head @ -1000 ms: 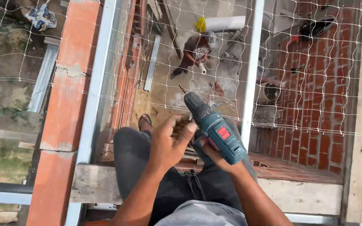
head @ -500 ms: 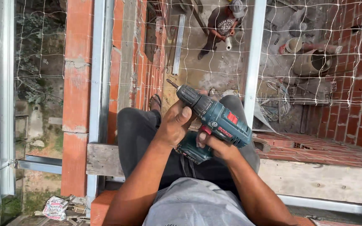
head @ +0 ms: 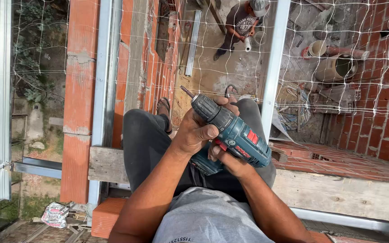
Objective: Installing white pipes to secure a safety net on a construction site using a power drill
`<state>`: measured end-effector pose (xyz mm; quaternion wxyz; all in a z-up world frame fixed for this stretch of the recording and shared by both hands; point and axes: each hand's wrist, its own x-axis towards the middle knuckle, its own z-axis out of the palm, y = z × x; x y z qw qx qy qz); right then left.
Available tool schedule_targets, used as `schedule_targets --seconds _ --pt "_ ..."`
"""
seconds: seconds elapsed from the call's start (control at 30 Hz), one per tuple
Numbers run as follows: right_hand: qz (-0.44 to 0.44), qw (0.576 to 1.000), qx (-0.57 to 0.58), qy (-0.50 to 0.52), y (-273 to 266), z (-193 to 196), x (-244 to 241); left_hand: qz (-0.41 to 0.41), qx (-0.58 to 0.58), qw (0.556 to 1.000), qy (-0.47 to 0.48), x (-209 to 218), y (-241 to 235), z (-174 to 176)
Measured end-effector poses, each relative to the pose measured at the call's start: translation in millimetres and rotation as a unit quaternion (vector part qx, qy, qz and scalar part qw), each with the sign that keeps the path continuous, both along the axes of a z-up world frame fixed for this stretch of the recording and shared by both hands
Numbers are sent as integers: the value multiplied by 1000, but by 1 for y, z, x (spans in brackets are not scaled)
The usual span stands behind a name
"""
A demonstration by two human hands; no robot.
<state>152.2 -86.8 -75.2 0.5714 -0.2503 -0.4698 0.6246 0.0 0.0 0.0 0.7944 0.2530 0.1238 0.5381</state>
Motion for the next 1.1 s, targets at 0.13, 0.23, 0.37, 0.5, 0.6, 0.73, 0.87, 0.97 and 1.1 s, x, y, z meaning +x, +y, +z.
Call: schedule_targets --seconds 0.13,0.23,0.37,0.5,0.6,0.73,0.87,0.97,1.1 --pt "-22 996 23 -88 7 30 -9 11 -12 1000 -9 -1 -2 4" --pt "-36 993 23 -112 10 41 -14 15 -39 999 -20 -1 -6 8" --pt "-62 994 19 -90 10 46 -21 22 -68 997 -33 -2 -8 12" --pt "-79 988 35 -128 10 39 -18 25 -76 996 -27 -5 -9 18" --pt "-107 977 36 -181 7 28 -22 35 -76 996 -21 -6 -8 19" --pt "-140 957 33 -251 -1 8 -18 34 -85 995 -32 -8 -13 15" --pt "-173 932 34 -318 -6 -11 -15 33 -89 995 -33 -10 -15 14" --pt "-198 908 34 -367 -9 -22 -13 -5 -80 996 -32 -17 -13 13" --pt "-219 882 36 -416 -11 -23 -14 -83 -98 989 -67 -28 -2 28"
